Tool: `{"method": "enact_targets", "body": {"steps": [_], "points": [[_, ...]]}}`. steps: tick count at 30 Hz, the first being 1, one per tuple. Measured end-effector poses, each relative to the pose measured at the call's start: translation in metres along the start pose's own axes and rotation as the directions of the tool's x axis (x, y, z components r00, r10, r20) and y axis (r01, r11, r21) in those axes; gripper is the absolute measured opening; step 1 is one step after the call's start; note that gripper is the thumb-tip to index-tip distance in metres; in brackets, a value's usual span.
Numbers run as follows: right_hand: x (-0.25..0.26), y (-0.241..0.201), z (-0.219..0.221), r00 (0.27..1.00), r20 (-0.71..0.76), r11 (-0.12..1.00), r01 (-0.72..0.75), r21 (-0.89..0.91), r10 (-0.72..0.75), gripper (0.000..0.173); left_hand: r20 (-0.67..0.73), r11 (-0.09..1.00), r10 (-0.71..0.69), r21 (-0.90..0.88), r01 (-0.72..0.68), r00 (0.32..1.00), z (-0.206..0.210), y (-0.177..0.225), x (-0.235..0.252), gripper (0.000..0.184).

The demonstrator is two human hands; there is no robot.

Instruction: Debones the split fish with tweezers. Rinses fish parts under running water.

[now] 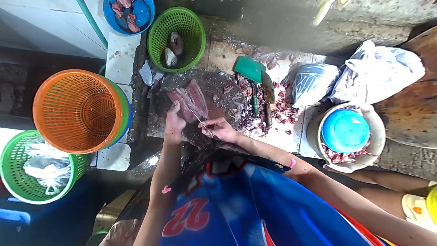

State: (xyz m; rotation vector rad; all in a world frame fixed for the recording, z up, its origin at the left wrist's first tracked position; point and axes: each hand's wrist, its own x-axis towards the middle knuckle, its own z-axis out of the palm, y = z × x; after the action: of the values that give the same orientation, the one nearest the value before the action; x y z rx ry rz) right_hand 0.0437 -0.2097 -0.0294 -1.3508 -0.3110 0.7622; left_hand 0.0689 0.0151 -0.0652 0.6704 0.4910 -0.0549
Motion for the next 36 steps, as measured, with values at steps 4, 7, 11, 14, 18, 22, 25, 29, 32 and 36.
{"method": "enact_targets", "body": {"steps": [4, 7, 11, 14, 18, 22, 25, 29, 32, 36], "points": [[-0.002, -0.002, 0.000, 1.000, -0.023, 0.999, 0.010, -0.052, -0.011, 0.024, 0.007, 1.000, -0.007, 0.012, 0.007, 1.000, 0.003, 0.001, 0.000, 0.026], [-0.002, -0.003, 0.001, 0.999, -0.039, 0.999, 0.013, -0.045, -0.014, 0.023, 0.051, 0.999, -0.006, 0.048, 0.003, 0.999, -0.001, 0.002, 0.001, 0.027], [0.009, -0.012, -0.003, 0.989, -0.142, 0.999, 0.043, -0.007, -0.043, 0.022, 0.125, 0.987, -0.055, 0.154, 0.035, 0.991, -0.001, 0.001, -0.006, 0.050], [0.008, -0.020, -0.008, 0.979, -0.178, 0.993, 0.082, -0.084, -0.096, 0.022, 0.107, 0.993, -0.048, 0.108, 0.037, 0.993, -0.002, -0.005, -0.009, 0.041], [-0.012, -0.024, -0.020, 0.997, -0.076, 1.000, 0.010, -0.015, -0.011, 0.022, 0.055, 0.998, -0.035, 0.053, 0.032, 0.998, -0.005, -0.004, -0.008, 0.035], [-0.025, -0.020, -0.021, 0.993, -0.010, 0.990, -0.116, 0.086, 0.117, 0.027, 0.032, 0.999, -0.014, -0.040, 0.015, 0.999, -0.004, -0.005, -0.006, 0.028], [-0.016, -0.012, -0.015, 0.996, 0.001, 0.986, -0.094, 0.141, 0.095, 0.028, 0.052, 1.000, -0.019, -0.020, 0.020, 0.998, 0.001, -0.008, -0.006, 0.026], [-0.007, -0.013, -0.006, 1.000, 0.010, 0.995, -0.029, 0.098, 0.028, 0.022, 0.104, 1.000, 0.011, -0.017, -0.009, 0.994, 0.002, -0.006, -0.005, 0.028], [-0.005, -0.016, -0.004, 0.998, -0.033, 0.999, 0.050, 0.002, -0.050, 0.022, 0.117, 1.000, -0.013, 0.006, 0.012, 0.993, 0.004, -0.007, -0.007, 0.027], [-0.004, -0.023, -0.005, 0.985, -0.141, 0.993, 0.094, -0.071, -0.103, 0.023, 0.171, 0.998, -0.057, 0.013, 0.055, 0.984, -0.001, -0.014, -0.007, 0.038]]}}
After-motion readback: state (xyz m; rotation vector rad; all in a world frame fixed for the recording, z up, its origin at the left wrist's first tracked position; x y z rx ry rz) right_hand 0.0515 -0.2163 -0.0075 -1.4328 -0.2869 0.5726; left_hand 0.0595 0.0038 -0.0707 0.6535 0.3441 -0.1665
